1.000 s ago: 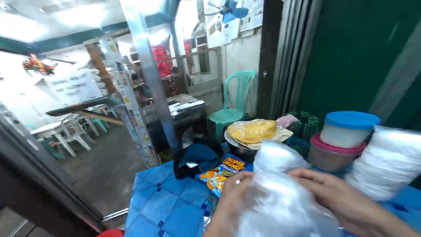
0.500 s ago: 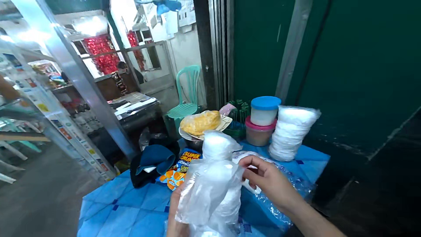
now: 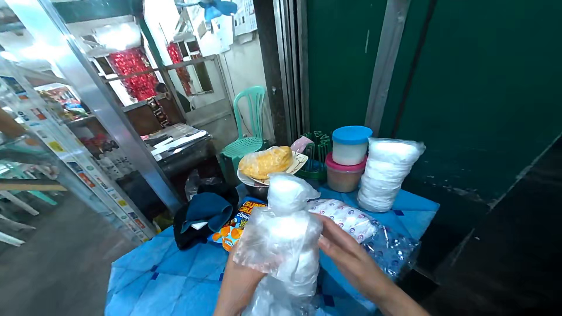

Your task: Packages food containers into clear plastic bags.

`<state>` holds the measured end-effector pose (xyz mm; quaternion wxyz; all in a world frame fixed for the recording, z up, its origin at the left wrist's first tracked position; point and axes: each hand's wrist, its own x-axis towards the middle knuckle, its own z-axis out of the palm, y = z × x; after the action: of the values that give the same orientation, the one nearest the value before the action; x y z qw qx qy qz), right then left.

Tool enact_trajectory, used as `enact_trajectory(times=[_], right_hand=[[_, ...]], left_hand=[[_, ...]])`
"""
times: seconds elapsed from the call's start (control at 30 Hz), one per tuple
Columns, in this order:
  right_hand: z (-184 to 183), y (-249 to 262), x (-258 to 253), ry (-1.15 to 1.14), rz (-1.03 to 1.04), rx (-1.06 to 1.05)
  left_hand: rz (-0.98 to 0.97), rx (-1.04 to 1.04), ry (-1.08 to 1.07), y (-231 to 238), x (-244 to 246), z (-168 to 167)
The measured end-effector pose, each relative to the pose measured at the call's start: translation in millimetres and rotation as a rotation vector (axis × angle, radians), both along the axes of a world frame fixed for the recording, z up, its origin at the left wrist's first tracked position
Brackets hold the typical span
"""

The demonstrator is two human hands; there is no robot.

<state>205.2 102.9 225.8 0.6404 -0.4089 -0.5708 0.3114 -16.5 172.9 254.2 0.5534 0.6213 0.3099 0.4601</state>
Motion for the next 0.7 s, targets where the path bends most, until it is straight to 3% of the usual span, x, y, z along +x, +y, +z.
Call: enact_trajectory(times=[0.1, 0.3, 0.43, 0.53, 0.7], right_hand=[[19.6, 1.9, -3.5, -0.065, -0.042, -0.008], [-29.6, 2.2, -6.7, -0.12, -0.084, 0.002], [2.8, 2.9, -0.9, -0.109, -0.063, -0.004], [16.8, 8.7, -9.2, -0.099, -0.077, 0.023], [-21.1, 7.0, -11.9, -0.059, -0.081, 0.043]], left_hand=[[0.01, 0.079, -0.064, 12.7, 9.5, 13.7], [0.001, 0.156, 0.044, 5.2, 12.0, -9.2], [-0.124, 0.225, 0.198, 16.1, 3.4, 15.3], [-0.135, 0.221, 0.129, 17.0, 7.9, 26.5], [-0.051, 0.111, -0.012, -2.1, 18.7, -10.3]])
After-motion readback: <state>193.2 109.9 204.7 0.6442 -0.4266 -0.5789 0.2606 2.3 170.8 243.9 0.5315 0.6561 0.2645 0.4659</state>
